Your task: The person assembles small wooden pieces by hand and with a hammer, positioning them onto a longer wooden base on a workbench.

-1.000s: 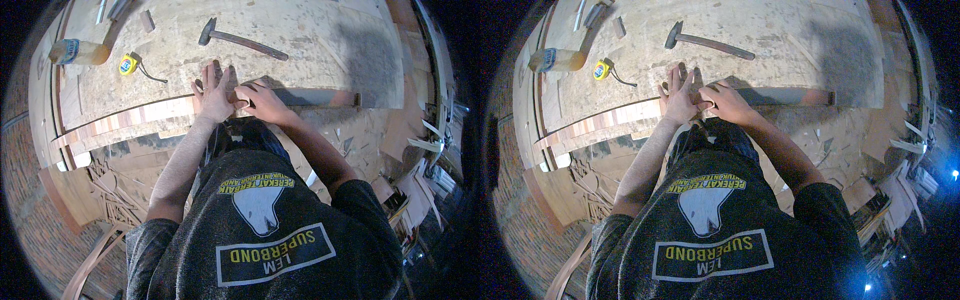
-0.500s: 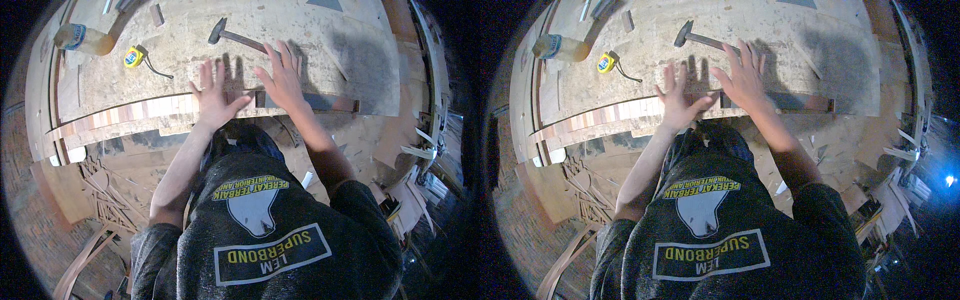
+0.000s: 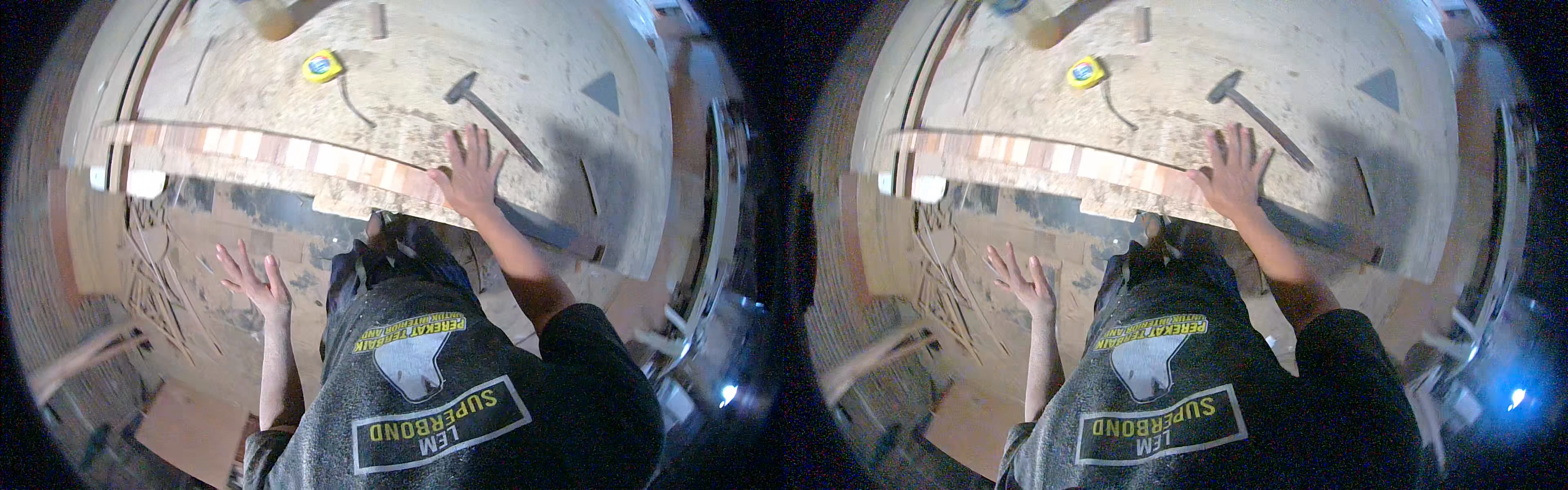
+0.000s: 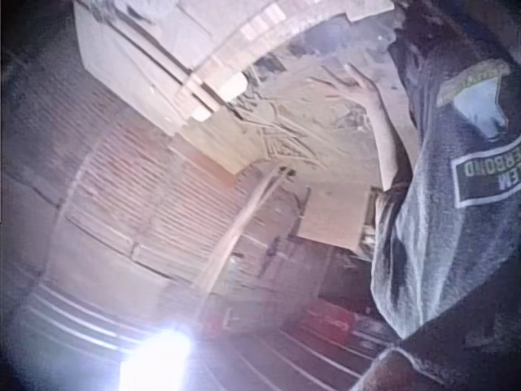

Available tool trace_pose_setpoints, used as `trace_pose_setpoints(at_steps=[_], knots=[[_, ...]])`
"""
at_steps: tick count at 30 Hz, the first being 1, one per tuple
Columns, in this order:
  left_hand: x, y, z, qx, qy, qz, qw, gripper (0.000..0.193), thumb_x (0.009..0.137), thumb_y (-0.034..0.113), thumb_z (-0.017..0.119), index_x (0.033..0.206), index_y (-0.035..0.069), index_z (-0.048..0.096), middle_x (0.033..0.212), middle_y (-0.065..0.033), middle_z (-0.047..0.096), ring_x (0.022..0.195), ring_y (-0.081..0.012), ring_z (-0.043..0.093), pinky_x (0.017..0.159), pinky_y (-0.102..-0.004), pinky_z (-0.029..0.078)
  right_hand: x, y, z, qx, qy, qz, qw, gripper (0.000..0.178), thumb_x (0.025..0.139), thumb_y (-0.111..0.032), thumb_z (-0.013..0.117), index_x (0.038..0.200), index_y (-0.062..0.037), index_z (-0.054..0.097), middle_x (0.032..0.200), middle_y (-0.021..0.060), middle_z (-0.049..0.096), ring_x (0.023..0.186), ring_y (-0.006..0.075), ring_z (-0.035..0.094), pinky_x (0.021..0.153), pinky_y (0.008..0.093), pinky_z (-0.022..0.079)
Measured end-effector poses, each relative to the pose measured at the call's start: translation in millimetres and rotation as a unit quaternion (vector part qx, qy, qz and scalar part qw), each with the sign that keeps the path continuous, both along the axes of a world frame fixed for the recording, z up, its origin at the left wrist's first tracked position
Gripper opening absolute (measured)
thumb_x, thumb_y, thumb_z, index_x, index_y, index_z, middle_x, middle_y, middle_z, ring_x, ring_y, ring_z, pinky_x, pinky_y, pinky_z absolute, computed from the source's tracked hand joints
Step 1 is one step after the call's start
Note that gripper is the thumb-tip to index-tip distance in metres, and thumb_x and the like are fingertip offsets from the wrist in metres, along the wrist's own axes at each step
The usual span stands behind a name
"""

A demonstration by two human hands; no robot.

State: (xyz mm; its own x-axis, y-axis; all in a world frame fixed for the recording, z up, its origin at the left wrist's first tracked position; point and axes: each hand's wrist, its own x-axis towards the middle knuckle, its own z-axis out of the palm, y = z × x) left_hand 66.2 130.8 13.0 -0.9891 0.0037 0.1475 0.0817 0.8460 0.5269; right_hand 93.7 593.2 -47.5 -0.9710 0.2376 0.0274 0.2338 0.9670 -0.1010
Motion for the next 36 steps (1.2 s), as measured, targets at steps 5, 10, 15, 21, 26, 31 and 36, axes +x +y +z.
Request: trace_pose_setpoints(at_steps=[5,10,15,21,26,31,36], knots=[[124.3,-60.9,-79.0,-0.043,-0.158,0.135,0.977,0.076,0.108,0.048,0.064,0.167,0.006,0.042,0.183,-0.0177,0.017,0.17,-0.038,0.009,0.13,-0.0708,-0.002,-54.0,-40.3,68.5,-0.056,0.099,0.076,0.991,0.091,0.102,-0.073,0.054,0.172,-0.0186,0.036,0.181,0.0241,0.014,0.167,0.0471,0.007,0.118,0.0875,0.0],[290.8,-136.5,-128.7,-0.115,-0.45,0.212,0.86,0.078,0.107,0.062,0.057,0.156,0.002,0.057,0.175,-0.032,0.028,0.164,-0.0478,0.021,0.134,-0.0538,0.017,-80.5,-94.5,56.8,-0.033,-0.121,0.133,0.983,0.088,0.102,-0.073,0.053,0.171,-0.0198,0.037,0.181,0.0241,0.017,0.167,0.0484,0.007,0.119,0.087,0.005],[365.9,-130.5,-138.3,-0.06,-0.432,0.322,0.84,0.081,0.107,0.067,0.051,0.154,0.002,0.061,0.17,-0.0348,0.037,0.164,-0.0468,0.023,0.134,-0.049,0.02,-80.5,-103.1,18.3,-0.02,-0.029,0.177,0.984,0.086,0.103,-0.065,0.059,0.169,-0.0153,0.038,0.18,0.0249,0.017,0.168,0.0464,0.009,0.119,0.0866,0.01],[355.0,-82.5,-139.2,0.124,-0.415,0.41,0.803,0.061,0.099,0.051,0.07,0.134,0.0,0.073,0.145,-0.0324,0.064,0.144,-0.0472,0.053,0.119,-0.0522,0.042,-76.4,-90.3,-2.5,-0.007,0.076,0.183,0.98,0.074,0.099,-0.05,0.071,0.159,-0.0116,0.051,0.166,0.0227,0.043,0.159,0.0421,0.031,0.123,0.0767,0.018],[360.9,-120.6,-132.1,0.115,-0.421,0.424,0.793,0.038,0.085,0.038,0.08,0.101,0.004,0.081,0.097,-0.024,0.08,0.095,-0.0421,0.078,0.084,-0.0494,0.059,-110.6,-180.2,46.8,-0.094,0.102,0.157,0.978,0.046,0.097,-0.033,0.077,0.136,-0.012,0.067,0.13,0.0098,0.07,0.136,0.0328,0.058,0.125,0.0683,0.022],[310.2,-216.0,-174.6,0.21,-0.431,0.3,0.825,0.036,0.077,0.038,0.081,0.1,0.01,0.085,0.102,-0.0199,0.081,0.099,-0.0372,0.079,0.084,-0.0483,0.06,-179.7,-298.2,55.2,-0.146,0.168,0.242,0.944,0.009,0.098,-0.021,0.075,0.101,-0.0123,0.075,0.106,0.0042,0.074,0.116,0.0279,0.066,0.124,0.0641,0.024],[224.9,-383.5,-186.5,0.219,-0.311,0.411,0.828,0.032,0.092,0.019,0.072,0.114,-0.002,0.081,0.12,-0.0227,0.08,0.117,-0.0347,0.076,0.105,-0.041,0.056,-234.5,-445.9,61.2,-0.198,0.174,0.258,0.93,0.008,0.099,-0.015,0.072,0.105,-0.0123,0.076,0.107,0.0051,0.074,0.113,0.027,0.067,0.125,0.0607,0.024]])
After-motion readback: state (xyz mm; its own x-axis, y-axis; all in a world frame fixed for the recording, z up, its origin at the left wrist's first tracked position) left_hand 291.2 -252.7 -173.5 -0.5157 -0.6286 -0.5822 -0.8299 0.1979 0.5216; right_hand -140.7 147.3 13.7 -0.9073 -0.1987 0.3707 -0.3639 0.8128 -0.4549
